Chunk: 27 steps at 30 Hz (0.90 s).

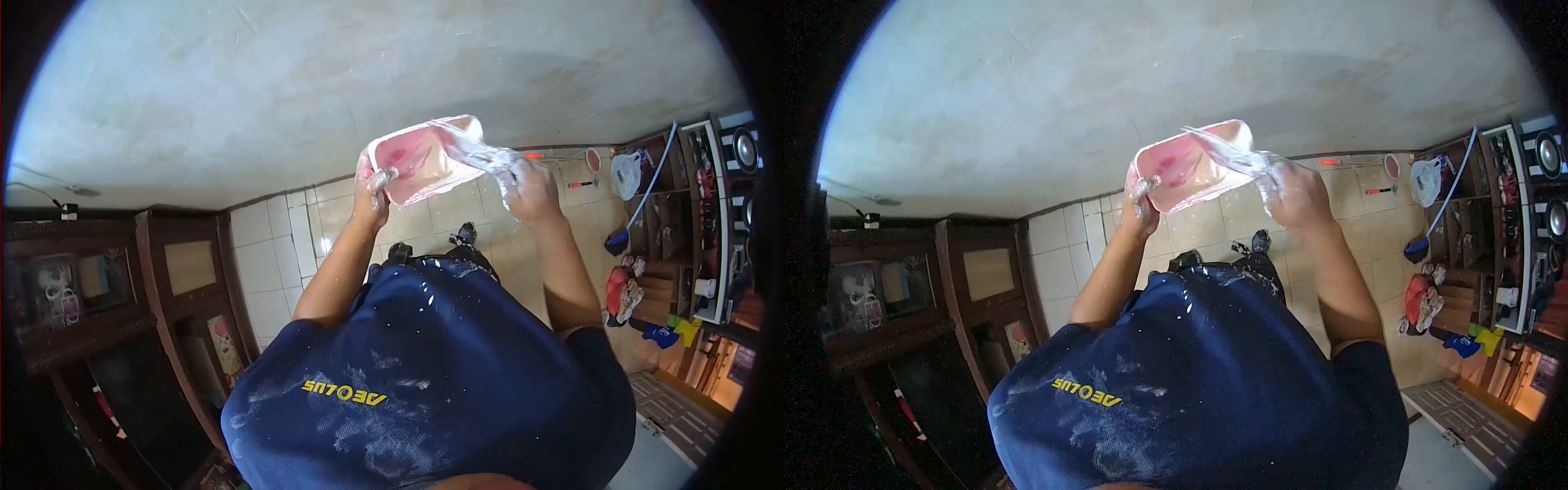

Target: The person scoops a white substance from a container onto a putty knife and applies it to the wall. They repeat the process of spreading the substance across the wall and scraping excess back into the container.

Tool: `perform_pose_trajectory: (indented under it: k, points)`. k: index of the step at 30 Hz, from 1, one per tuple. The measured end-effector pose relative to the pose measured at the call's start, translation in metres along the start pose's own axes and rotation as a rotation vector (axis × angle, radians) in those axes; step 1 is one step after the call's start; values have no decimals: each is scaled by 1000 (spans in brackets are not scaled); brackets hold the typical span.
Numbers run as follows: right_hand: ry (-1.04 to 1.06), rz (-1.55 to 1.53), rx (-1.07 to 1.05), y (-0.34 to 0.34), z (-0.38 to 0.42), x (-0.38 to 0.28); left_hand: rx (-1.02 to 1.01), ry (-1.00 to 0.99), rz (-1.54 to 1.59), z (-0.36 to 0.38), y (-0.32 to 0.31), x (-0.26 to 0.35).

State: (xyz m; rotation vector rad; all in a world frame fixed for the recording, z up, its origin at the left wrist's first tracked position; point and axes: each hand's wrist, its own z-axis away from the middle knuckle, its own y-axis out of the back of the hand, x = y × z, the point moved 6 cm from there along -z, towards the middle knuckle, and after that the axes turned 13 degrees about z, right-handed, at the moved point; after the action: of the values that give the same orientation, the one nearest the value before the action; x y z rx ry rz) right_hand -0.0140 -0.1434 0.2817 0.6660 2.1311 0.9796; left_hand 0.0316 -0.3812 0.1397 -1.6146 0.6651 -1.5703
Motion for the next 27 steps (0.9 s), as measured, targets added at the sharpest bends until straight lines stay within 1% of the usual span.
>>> perform_pose_trajectory:
  k: [2,4,6,7,11,13,14,16,17,18,20,21,22,24,25,27]
  points:
    - [178,135,-266,-13,-6,-21,18,4,36,1,-1,2]
    - [220,144,-259,-18,-11,-32,-13,48,81,-1,-9,5]
    - [292,93,-239,-15,-15,-41,12,57,61,2,-22,9]
    - [313,89,-248,-19,-16,-41,5,92,69,3,-28,12]
    - [282,112,-299,-10,-27,-53,44,169,28,-3,-8,14]
    - [280,203,-307,-4,-35,-58,46,244,31,-2,-8,19]
    - [286,201,-310,1,-42,-65,50,239,33,-5,-5,22]
    - [384,338,-465,-1,-47,-82,-20,276,-36,-14,-3,24]
    - [453,357,-500,-7,-48,-87,-40,282,-52,-17,-2,28]
    - [450,358,-500,-10,-53,-93,-41,284,-52,-19,-3,32]
    - [470,392,-684,-21,-60,-106,-93,363,-108,-25,-13,39]
    - [492,422,-682,-26,-62,-110,-166,366,-87,-29,-21,43]
    - [492,425,-685,-32,-63,-109,-167,367,-83,-34,-17,44]
    - [564,393,-669,-46,-59,-110,-149,318,-161,-39,-17,50]
    - [575,400,-668,-52,-57,-109,-98,396,-173,-36,-24,54]
    - [564,405,-689,-56,-59,-109,-97,397,-170,-37,-23,57]
